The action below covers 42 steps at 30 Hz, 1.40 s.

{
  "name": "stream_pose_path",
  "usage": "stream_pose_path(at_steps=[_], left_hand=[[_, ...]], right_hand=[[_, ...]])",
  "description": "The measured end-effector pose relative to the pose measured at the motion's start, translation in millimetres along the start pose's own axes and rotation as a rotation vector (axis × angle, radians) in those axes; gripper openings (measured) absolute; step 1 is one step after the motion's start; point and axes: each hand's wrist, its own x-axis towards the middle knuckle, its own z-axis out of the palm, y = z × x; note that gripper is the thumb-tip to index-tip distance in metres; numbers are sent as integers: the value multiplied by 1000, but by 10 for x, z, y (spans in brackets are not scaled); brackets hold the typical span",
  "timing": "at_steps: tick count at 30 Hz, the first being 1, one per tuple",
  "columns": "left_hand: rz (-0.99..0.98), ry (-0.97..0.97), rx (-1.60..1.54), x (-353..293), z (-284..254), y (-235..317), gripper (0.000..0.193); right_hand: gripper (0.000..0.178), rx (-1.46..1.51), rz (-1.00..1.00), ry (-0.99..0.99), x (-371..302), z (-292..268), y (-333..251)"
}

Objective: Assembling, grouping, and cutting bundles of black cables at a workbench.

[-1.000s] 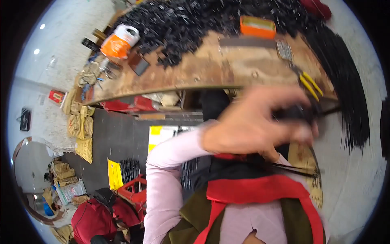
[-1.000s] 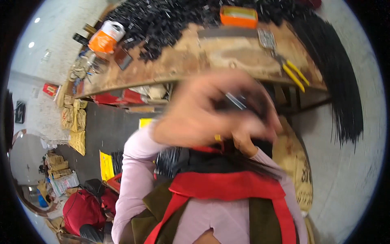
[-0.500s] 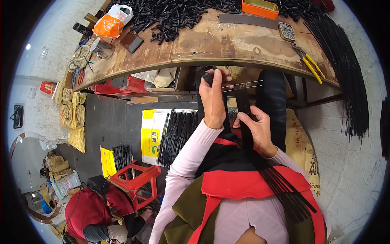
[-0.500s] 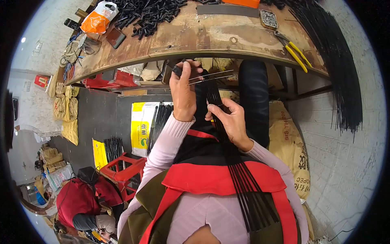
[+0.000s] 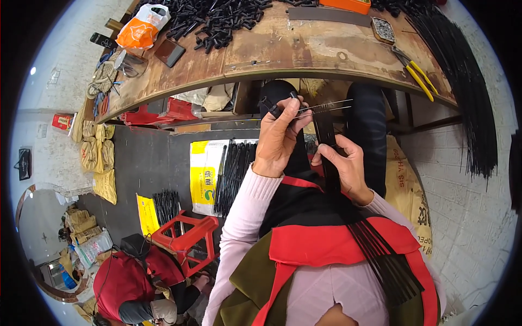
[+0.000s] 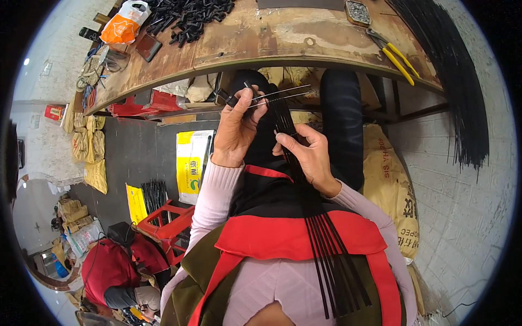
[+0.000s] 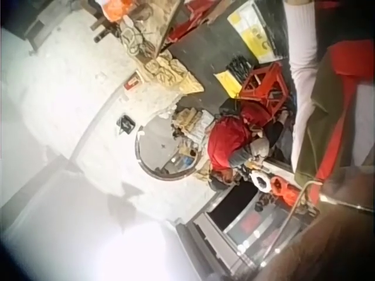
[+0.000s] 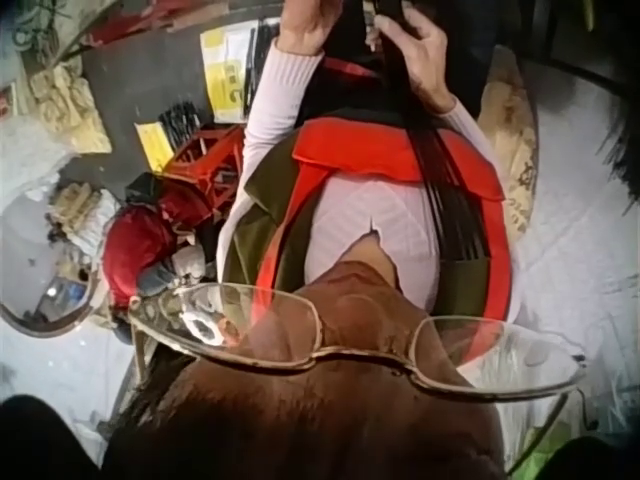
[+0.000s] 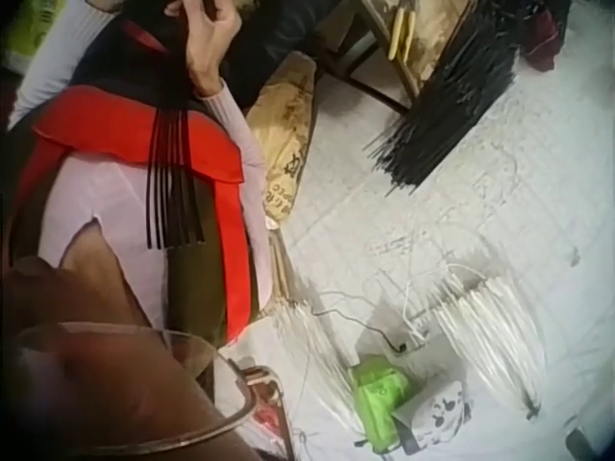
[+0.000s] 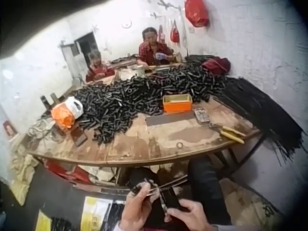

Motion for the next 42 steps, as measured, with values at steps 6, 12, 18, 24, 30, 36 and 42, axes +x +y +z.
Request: stream_pose_path(at_steps=[6, 12, 18, 24, 30, 36, 42], left_hand=[[-42, -18, 15, -4, 31, -30, 17], [-38, -11, 25, -14, 46, -45, 20], [-9, 7, 123, -43, 112, -46, 26], [-4, -7, 146, -72, 124, -46, 26], [40, -1, 215, -60, 92, -60, 26], [-36, -70, 82, -149, 79, -19, 28], [59, 17, 215, -237, 133, -36, 31]], right_hand=[[16, 32, -1, 11, -34, -5, -8], [17, 56, -16, 14, -28, -17, 1], [18, 58, -29, 13, -23, -15, 11], [19, 21, -7, 7, -31, -6, -14], [19, 3, -12, 16, -33, 27, 15], [17, 31, -39, 26, -7, 40, 17], [17, -21, 13, 39, -57, 48, 22]])
